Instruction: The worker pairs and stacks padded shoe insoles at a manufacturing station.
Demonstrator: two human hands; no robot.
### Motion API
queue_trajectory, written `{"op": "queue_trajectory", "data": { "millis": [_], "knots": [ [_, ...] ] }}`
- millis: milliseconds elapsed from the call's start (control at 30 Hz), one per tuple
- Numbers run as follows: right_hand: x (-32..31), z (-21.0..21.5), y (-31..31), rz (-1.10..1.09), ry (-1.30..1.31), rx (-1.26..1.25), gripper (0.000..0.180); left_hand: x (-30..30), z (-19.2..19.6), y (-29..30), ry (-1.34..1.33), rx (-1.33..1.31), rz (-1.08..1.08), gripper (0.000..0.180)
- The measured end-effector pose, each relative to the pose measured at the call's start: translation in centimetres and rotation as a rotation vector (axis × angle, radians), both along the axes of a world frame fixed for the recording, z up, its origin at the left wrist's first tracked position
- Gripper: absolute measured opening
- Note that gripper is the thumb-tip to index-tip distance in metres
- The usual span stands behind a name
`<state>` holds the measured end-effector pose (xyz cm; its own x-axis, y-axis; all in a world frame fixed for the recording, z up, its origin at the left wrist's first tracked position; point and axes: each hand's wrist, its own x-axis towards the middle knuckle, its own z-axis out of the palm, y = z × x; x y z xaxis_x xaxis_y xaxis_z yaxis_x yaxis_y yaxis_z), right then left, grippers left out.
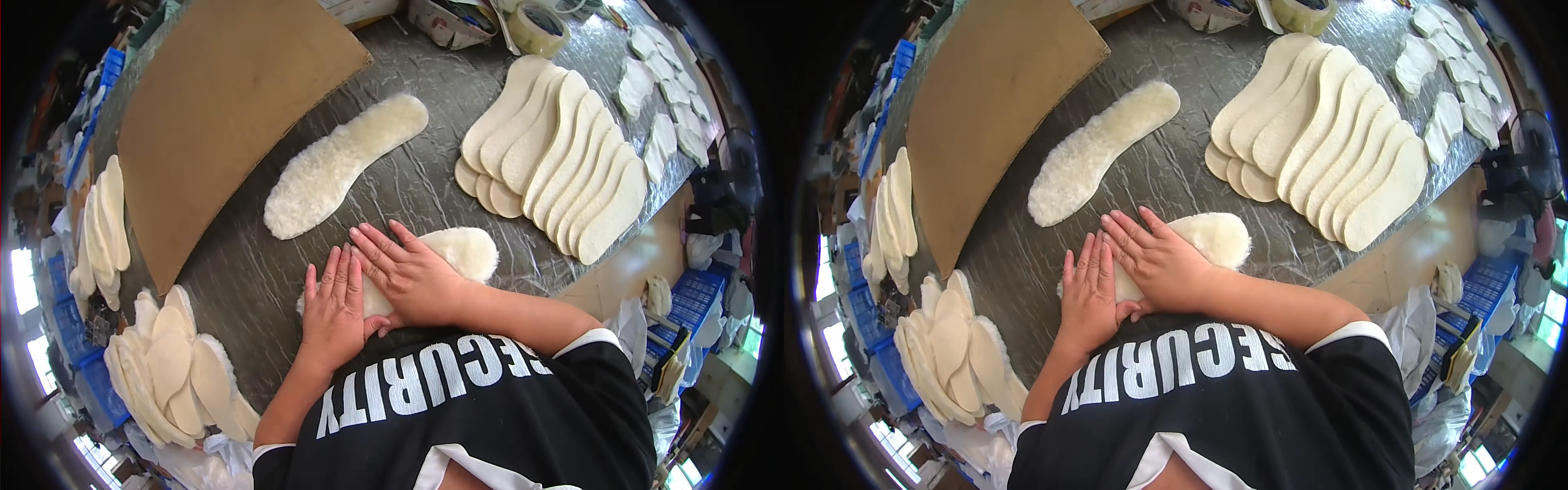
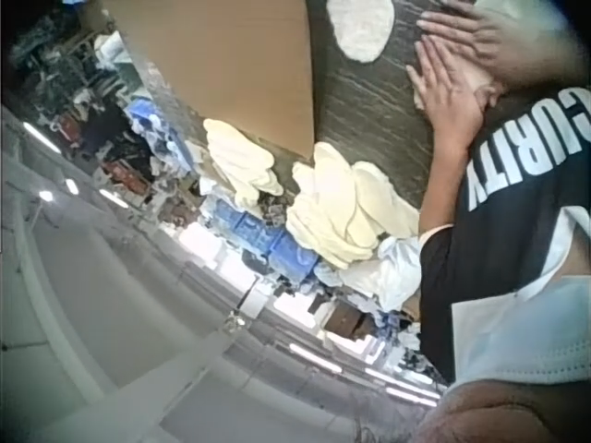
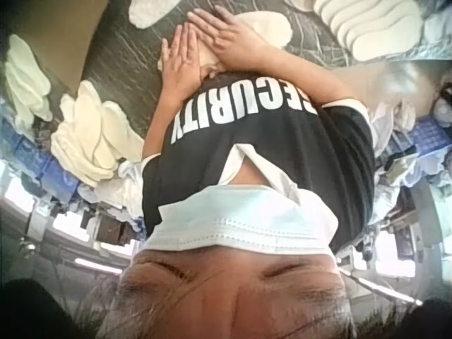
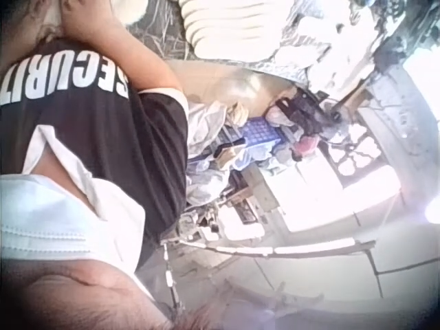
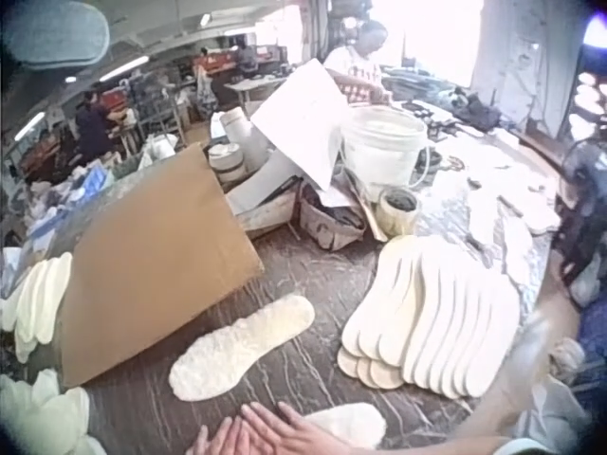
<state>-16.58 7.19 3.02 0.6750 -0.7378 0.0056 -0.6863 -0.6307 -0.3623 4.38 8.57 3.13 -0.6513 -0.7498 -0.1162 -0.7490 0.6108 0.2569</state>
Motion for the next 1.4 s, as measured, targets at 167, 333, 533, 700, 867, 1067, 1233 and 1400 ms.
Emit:
{"op": "queue_trajectory", "data": {
  "millis": [167,333,533,700,867,1067,1233,1400],
  "knots": [
    [-1.8,0.0,1.0,-0.094,-0.002,-0.046,0.114,-0.3,-0.4,0.0,-0.002,0.005,0.057,0.105],
    [-5.0,-0.2,2.2,-0.276,0.031,-0.055,0.122,-1.0,0.8,0.0,-0.028,0.026,0.046,0.120],
    [-5.0,-0.9,2.1,-0.356,-0.096,-0.106,0.106,-0.3,0.6,0.4,0.048,-0.025,0.146,0.103],
    [-6.4,-1.4,2.3,-0.439,-0.263,-0.141,0.050,-0.5,1.9,2.6,0.173,0.045,0.227,0.072],
    [-7.8,-3.6,2.5,-0.546,-0.762,-0.048,0.034,2.5,5.1,3.9,0.286,0.255,0.300,0.037],
    [-8.3,-3.9,2.0,-0.559,-0.772,0.011,0.026,16.0,15.2,5.9,0.364,-0.575,0.690,0.010],
    [-7.6,-2.5,2.0,-0.556,-0.691,0.021,0.023,31.9,22.8,10.0,-0.374,-1.126,0.904,0.026],
    [-6.8,-1.6,1.3,-0.463,-0.579,-0.075,0.020,40.8,18.9,10.7,-0.404,-0.967,0.969,0.031]
  ]
}}
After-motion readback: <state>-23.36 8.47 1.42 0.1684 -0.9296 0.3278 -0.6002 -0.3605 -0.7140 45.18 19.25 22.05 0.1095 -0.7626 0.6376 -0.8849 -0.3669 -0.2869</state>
